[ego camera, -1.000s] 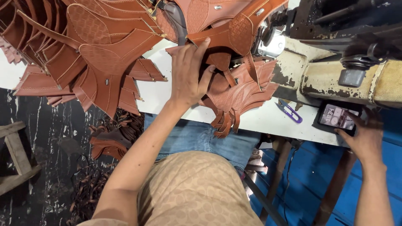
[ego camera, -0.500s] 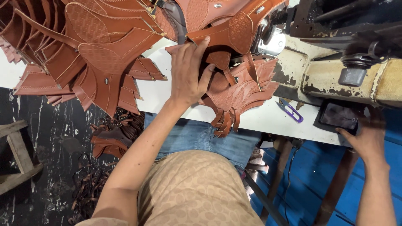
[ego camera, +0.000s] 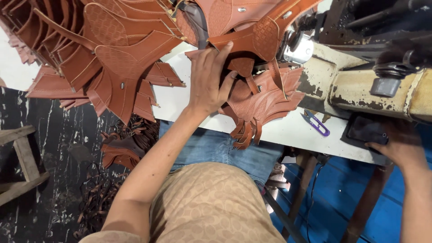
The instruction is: Sewing together leather pieces to form shoe uppers using an industrial sewing machine.
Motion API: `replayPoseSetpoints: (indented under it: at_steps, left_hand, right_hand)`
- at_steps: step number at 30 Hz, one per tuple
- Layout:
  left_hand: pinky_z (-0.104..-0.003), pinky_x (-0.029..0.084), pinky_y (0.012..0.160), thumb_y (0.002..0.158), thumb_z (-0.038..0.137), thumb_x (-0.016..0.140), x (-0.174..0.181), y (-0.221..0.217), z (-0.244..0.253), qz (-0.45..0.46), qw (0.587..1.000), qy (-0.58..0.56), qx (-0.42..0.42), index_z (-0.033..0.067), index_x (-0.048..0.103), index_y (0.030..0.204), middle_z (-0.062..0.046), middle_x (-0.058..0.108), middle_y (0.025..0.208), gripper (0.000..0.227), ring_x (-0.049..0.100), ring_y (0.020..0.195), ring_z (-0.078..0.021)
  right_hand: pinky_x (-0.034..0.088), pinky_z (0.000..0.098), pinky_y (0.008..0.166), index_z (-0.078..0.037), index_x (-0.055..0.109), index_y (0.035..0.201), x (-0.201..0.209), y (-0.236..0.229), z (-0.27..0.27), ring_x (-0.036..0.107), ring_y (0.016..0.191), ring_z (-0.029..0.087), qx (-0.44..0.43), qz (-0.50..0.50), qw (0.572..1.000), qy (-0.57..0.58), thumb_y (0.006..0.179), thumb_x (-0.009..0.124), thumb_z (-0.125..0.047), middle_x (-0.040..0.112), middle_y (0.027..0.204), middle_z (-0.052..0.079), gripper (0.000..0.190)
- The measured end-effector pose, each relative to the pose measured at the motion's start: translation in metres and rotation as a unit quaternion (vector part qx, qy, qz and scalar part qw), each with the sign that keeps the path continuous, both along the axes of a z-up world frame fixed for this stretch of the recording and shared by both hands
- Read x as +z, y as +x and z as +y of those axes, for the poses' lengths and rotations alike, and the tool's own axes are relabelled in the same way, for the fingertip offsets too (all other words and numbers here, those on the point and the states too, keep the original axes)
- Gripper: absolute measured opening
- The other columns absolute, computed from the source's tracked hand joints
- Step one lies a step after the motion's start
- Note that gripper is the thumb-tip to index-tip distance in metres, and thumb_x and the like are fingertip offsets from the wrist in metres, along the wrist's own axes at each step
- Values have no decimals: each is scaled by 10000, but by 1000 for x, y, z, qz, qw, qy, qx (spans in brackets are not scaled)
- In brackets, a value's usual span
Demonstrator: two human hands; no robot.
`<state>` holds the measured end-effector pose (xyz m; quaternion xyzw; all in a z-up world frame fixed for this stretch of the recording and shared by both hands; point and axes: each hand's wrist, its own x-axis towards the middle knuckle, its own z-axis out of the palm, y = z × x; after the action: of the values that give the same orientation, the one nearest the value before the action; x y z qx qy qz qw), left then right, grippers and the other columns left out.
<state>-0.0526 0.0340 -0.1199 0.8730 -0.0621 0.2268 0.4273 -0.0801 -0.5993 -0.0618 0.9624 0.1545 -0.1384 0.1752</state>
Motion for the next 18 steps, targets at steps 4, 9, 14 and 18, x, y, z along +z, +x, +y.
replayPoseSetpoints:
  at_steps: [4, 9, 14, 18]
  left_hand:
    - [-479, 371, 1129, 1068, 369, 588, 2, -1, 2, -4, 1000, -9, 2, 72, 458, 1532, -168, 576, 1248, 566, 507, 1263, -341]
    - [-479, 372, 1129, 1046, 335, 623, 2, -2, 4, -13, 1000, -14, -2, 67, 453, 1529, -165, 570, 1250, 579, 514, 1266, -341]
    - [-477, 378, 1119, 1017, 301, 660, 6, -1, 5, -14, 1000, -23, -11, 62, 459, 1522, -171, 568, 1246, 594, 519, 1257, -351]
    - [-482, 379, 1128, 1010, 288, 661, 8, 0, 3, -13, 999, -30, -15, 71, 468, 1524, -172, 575, 1249, 590, 518, 1256, -357]
  right_hand:
    - [492, 425, 1102, -123, 642, 1383, -4, 5, -8, 566, 1339, 344, 50, -1, 998, -32, 678, 809, -540, 599, 1440, 146, 836]
    - [493, 458, 1137, -125, 649, 1395, -16, 7, -19, 572, 1302, 352, 32, 12, 999, -15, 655, 797, -578, 629, 1378, 157, 881]
    - [483, 418, 1091, -106, 631, 1417, -32, 2, -44, 575, 1291, 338, 2, 1, 1000, 20, 665, 786, -577, 629, 1388, 167, 901]
    - [481, 437, 1065, -87, 636, 1421, -11, -3, -16, 587, 1273, 361, -32, 20, 999, 10, 696, 811, -514, 640, 1365, 175, 859]
